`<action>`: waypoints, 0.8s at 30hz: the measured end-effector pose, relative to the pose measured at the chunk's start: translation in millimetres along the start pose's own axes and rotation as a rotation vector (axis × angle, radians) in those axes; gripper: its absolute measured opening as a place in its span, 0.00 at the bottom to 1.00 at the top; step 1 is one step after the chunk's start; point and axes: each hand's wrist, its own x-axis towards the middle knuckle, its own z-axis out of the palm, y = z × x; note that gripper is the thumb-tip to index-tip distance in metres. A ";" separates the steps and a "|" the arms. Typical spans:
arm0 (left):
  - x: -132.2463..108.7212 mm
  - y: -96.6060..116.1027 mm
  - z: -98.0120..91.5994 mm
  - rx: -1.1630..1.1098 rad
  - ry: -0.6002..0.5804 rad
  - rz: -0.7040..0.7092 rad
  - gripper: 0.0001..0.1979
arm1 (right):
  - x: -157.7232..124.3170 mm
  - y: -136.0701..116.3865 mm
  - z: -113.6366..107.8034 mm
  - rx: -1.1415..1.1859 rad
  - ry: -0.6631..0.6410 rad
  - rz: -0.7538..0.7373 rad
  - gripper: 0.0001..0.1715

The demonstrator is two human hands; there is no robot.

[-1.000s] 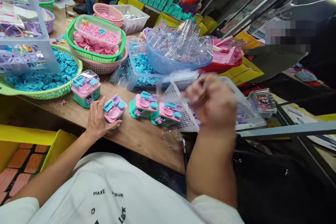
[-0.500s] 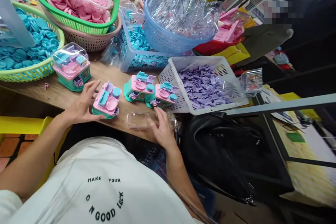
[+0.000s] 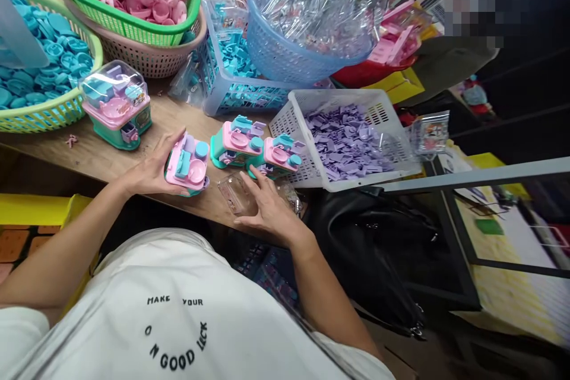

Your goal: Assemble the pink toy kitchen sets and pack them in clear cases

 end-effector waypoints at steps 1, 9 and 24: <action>-1.8 0.1 0.5 -0.003 -0.003 -0.011 0.64 | 3.8 -1.4 2.8 0.003 0.021 0.023 0.59; -10.8 0.7 5.8 -0.041 0.021 -0.087 0.64 | 3.1 -0.4 -4.8 0.021 -0.013 -0.140 0.40; -10.9 5.1 45.9 -0.038 0.310 -0.019 0.57 | 5.9 -18.5 56.2 0.049 0.276 0.486 0.45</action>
